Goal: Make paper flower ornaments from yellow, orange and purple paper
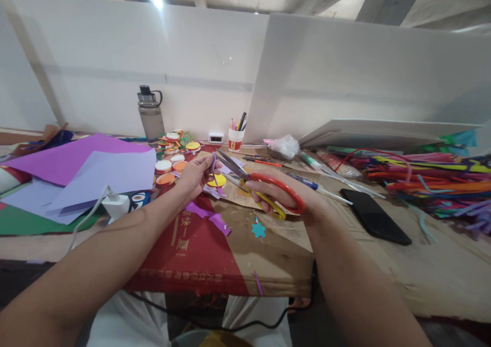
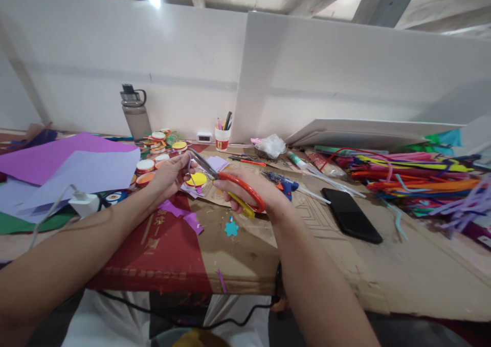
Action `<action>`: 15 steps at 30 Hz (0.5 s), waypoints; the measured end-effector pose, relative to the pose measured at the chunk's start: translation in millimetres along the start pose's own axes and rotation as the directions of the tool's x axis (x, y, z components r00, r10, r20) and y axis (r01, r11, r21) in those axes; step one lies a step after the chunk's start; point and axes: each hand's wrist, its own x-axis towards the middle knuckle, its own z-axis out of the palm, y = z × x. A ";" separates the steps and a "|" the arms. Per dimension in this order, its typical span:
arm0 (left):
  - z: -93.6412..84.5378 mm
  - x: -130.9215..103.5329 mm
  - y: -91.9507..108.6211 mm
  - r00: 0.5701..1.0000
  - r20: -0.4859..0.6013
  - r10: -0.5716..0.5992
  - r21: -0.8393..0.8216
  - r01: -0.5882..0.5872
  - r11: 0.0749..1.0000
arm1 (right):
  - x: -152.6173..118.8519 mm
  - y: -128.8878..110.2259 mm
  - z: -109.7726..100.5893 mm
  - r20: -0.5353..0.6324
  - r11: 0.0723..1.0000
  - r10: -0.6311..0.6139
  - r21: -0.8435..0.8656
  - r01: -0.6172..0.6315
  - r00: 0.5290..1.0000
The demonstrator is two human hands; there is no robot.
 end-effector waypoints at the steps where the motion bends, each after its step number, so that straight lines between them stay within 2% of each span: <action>1: 0.3 -0.3 0.1 1.000 0.007 0.009 0.011 -0.009 1.000 | 0.5 0.6 -0.7 0.009 1.000 -0.002 -0.002 0.002 1.000; 4: 1.2 -1.7 -0.2 0.998 0.040 0.048 0.067 -0.051 0.996 | 1.6 1.9 -1.9 0.035 1.000 -0.003 0.000 0.003 0.999; 7: 2.0 -3.2 -0.5 0.995 0.059 0.078 0.111 -0.084 0.990 | 1.2 1.0 0.2 0.003 1.000 0.004 0.027 -0.004 1.000; 11: 2.2 -3.7 -0.9 0.994 0.048 0.098 0.113 -0.103 0.988 | 0.2 -0.6 4.9 -0.040 0.998 0.015 0.060 -0.013 0.999; 15: 1.0 -2.0 -3.1 0.990 0.085 0.113 0.085 -0.120 0.989 | 2.5 2.5 5.3 -0.015 0.987 0.068 0.146 -0.065 0.998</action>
